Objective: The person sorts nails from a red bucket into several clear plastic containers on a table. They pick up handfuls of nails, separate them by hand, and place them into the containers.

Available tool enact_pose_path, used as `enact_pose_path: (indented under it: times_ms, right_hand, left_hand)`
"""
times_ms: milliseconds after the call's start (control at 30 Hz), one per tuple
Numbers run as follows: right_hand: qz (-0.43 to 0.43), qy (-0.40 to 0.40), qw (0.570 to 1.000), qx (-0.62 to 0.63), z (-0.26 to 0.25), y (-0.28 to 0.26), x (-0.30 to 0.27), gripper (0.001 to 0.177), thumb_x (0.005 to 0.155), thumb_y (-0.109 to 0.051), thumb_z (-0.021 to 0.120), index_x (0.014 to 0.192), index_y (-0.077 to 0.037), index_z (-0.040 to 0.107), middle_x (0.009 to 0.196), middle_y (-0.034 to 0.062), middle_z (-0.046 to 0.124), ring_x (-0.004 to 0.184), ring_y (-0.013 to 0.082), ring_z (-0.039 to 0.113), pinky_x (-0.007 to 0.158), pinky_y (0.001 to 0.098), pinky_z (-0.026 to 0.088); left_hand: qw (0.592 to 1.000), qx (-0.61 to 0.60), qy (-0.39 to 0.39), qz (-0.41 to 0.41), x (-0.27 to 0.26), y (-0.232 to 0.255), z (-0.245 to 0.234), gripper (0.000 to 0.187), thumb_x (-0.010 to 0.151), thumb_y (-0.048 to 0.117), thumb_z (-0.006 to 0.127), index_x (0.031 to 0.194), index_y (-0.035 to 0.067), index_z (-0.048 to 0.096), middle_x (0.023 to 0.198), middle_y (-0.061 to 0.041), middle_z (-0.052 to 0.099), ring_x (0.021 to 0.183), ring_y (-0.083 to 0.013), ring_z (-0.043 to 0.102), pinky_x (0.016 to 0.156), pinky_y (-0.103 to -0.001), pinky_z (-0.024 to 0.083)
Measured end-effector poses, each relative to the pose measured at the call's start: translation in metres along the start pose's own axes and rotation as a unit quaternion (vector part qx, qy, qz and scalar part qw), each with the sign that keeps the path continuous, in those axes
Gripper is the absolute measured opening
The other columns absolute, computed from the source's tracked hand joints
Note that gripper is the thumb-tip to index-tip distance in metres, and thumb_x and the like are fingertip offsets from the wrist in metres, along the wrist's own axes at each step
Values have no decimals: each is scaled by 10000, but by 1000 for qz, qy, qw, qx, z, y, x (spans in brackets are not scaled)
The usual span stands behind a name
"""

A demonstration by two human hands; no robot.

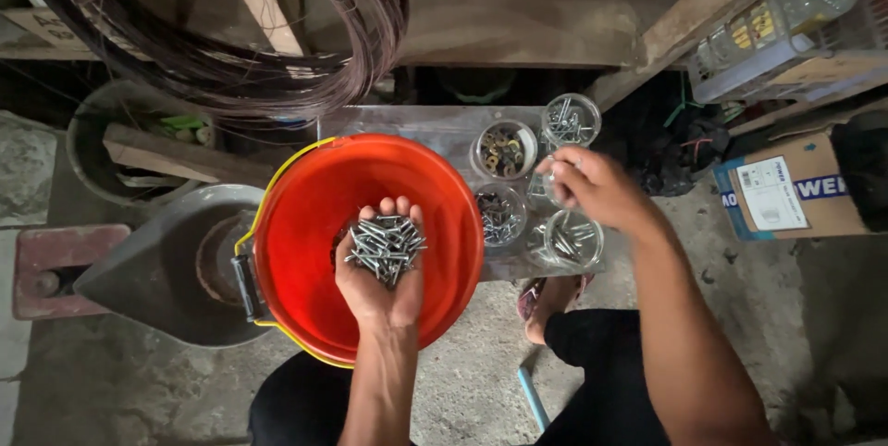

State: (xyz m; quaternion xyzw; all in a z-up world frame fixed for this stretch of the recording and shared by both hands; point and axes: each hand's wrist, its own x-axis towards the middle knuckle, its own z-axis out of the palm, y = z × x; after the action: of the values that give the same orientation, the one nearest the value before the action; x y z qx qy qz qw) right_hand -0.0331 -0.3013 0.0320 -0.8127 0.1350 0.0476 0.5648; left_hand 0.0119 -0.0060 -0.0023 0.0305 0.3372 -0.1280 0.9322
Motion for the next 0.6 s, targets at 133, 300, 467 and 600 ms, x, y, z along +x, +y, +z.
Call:
enact_pose_path:
  times_ms: [133,300,467,600]
  right_hand:
    - [80,38,964,-251,-25,4,-5,213,1027,-118,550,1148,6,676,773,183,757,657,334,706,687,441,547]
    - [182,4,867,-464,-37,82,25,215,966,-298,545,982,-260,756,944,58,810,1013,355,750,885,482,579]
    - [125,1,864,-488,-36,71,21,338,905,-181,657,1238,-179,713,1096,176,773,1087,403,721,946,519,569]
    - [94,87,904,-407,-13,18,8,297,992,-302,625,1259,-252,743,1123,96,777,1060,353,715,915,496,560]
  left_hand:
    - [1000,-2,9,-5,-3,-1,2,278,961,245,462,1037,44,638,1088,-199,691,1153,-386,664,1083,-575,513]
    - [1000,-11,11,-8,-6,-4,4,265,952,240,499,1040,36,643,1100,-209,697,1164,-393,662,1096,-581,498]
    - [1000,-16,7,-11,-7,-8,5,258,938,227,524,1026,18,648,1074,-225,704,1132,-411,672,1069,-592,506]
    - [999,-32,1,-23,-2,-11,0,266,924,217,553,1046,3,653,1082,-241,707,1132,-432,669,1065,-615,497]
